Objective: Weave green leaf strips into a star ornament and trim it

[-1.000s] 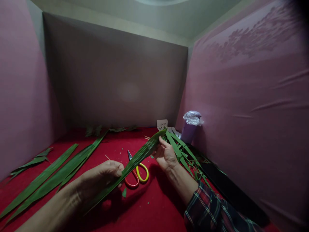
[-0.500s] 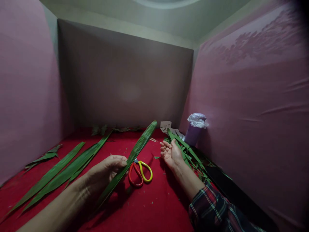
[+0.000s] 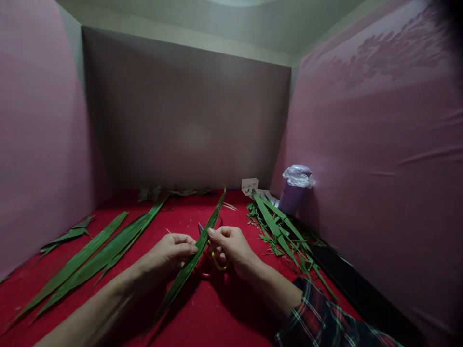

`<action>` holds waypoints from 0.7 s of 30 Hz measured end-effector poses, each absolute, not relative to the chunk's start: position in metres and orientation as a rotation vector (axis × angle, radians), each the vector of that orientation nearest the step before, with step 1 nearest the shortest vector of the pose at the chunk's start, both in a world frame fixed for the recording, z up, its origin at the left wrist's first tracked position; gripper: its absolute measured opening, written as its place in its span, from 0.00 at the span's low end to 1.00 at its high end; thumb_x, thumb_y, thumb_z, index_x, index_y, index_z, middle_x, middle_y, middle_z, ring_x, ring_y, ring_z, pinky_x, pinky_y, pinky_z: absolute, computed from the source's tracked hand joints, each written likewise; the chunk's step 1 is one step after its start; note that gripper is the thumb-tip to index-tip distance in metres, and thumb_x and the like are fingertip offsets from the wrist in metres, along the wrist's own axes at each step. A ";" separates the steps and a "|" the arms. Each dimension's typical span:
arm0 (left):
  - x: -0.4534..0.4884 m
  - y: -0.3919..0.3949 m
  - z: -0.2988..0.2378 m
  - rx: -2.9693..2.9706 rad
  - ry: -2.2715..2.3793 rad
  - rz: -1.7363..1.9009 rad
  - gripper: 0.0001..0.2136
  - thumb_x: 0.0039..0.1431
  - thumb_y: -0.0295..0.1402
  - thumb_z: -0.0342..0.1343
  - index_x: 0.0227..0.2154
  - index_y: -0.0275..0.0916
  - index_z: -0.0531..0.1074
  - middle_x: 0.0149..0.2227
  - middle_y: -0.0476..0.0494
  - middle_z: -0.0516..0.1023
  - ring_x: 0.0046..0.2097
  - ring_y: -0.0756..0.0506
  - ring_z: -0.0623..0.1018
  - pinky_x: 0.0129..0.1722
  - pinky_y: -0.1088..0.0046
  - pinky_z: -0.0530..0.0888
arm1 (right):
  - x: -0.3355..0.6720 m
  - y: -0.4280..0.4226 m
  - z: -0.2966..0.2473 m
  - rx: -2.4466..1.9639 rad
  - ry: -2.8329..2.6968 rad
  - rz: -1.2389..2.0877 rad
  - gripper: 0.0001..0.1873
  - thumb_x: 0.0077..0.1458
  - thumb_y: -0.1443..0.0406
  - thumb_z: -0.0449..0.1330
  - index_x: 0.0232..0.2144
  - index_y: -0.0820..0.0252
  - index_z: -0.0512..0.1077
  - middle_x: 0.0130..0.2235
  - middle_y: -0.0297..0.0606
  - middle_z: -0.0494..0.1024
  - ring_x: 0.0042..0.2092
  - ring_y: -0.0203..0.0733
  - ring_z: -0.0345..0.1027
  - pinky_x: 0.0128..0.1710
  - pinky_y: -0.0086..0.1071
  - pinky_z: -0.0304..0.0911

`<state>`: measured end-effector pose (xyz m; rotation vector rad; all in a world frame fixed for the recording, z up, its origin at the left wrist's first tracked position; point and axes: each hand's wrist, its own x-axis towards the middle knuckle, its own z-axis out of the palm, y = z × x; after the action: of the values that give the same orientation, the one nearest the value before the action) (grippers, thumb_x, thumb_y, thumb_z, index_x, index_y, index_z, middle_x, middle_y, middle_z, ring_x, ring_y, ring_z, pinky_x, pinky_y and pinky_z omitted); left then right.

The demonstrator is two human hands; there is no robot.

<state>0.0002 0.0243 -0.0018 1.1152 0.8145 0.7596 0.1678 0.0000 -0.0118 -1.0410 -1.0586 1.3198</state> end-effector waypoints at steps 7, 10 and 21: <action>0.003 0.023 -0.002 1.173 0.898 0.761 0.10 0.34 0.31 0.65 0.17 0.34 0.69 0.12 0.53 0.67 0.15 0.55 0.64 0.17 0.80 0.57 | 0.169 -0.001 -0.010 -1.070 -1.072 1.373 0.19 0.41 0.53 0.63 0.17 0.64 0.67 0.16 0.32 0.69 0.14 0.26 0.54 0.12 0.21 0.45; 0.003 0.021 -0.001 1.179 0.897 0.761 0.10 0.33 0.31 0.65 0.17 0.34 0.69 0.11 0.53 0.67 0.15 0.55 0.63 0.16 0.80 0.56 | 0.170 -0.001 -0.009 -1.067 -1.083 1.378 0.17 0.41 0.56 0.63 0.17 0.64 0.67 0.17 0.32 0.70 0.14 0.25 0.53 0.12 0.21 0.46; 0.006 0.021 -0.004 1.205 0.909 0.760 0.09 0.35 0.30 0.63 0.17 0.34 0.68 0.11 0.52 0.67 0.15 0.54 0.64 0.17 0.79 0.59 | 0.169 0.001 -0.011 -1.041 -1.070 1.391 0.10 0.41 0.63 0.59 0.16 0.63 0.65 0.17 0.31 0.70 0.14 0.25 0.52 0.13 0.21 0.46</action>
<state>0.0056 0.0210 -0.0041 1.2055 0.9095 0.7602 0.1690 0.0012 -0.0112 -1.0411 -1.0702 1.3906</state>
